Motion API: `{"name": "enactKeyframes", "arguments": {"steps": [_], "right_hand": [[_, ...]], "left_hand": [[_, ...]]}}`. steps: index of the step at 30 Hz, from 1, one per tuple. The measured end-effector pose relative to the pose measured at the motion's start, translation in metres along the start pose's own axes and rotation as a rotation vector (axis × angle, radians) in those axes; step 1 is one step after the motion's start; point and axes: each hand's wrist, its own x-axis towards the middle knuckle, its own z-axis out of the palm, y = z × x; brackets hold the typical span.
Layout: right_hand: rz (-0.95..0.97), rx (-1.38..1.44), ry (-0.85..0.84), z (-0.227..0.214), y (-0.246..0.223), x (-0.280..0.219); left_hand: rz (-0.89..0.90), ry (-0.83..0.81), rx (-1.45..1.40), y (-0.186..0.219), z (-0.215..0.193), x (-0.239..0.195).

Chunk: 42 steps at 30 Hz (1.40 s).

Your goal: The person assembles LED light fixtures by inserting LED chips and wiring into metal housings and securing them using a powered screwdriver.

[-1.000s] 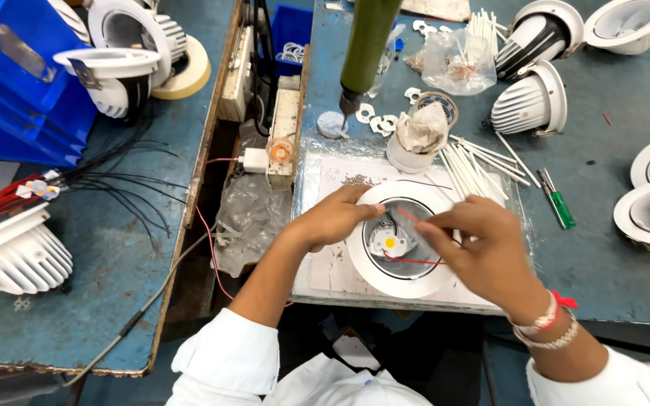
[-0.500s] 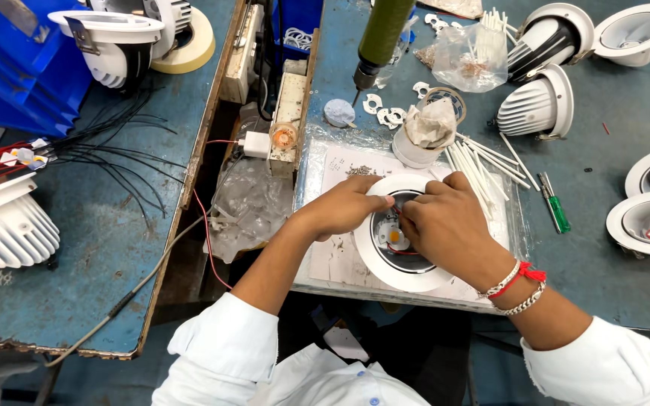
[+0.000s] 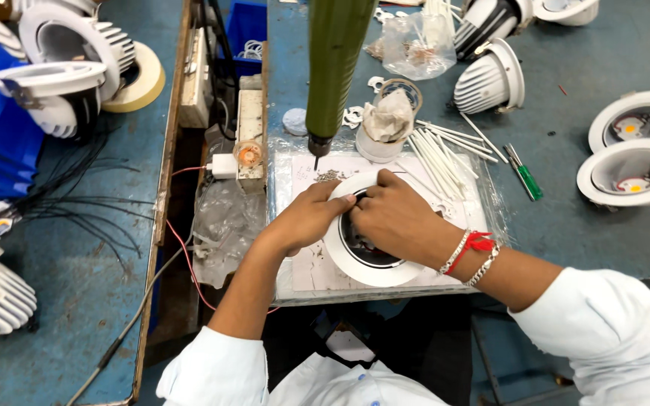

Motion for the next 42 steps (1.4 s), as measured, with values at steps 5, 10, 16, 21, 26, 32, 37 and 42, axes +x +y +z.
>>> {"name": "enactKeyframes", "arguments": {"steps": [5, 10, 16, 21, 26, 32, 37, 42], "right_hand": [[-0.078, 0.018, -0.052, 0.0, 0.014, 0.005], [-0.185, -0.005, 0.131, -0.005, 0.023, 0.001], [-0.072, 0.021, -0.019, -0.016, 0.011, 0.008], [-0.006, 0.089, -0.083, -0.022, 0.014, 0.005], [0.0, 0.075, -0.138, -0.027, 0.005, 0.01], [0.385, 0.864, 0.199, -0.022, 0.066, -0.03], [0.784, 1.753, 0.184, 0.093, 0.085, -0.048], [0.787, 1.786, 0.144, 0.172, 0.046, -0.057]], "left_hand": [[0.016, -0.001, -0.008, -0.004, 0.001, 0.001], [0.036, -0.019, -0.139, -0.01, 0.002, 0.004], [0.03, -0.019, -0.154, -0.013, 0.0, 0.006], [0.065, 0.005, -0.06, -0.018, -0.002, 0.005], [0.042, -0.041, -0.113, -0.01, 0.0, 0.002], [0.074, -0.028, 0.017, 0.005, -0.004, -0.01], [0.205, -0.049, 0.263, 0.01, -0.014, -0.006], [0.169, -0.238, 0.338, 0.017, -0.023, 0.005]]}}
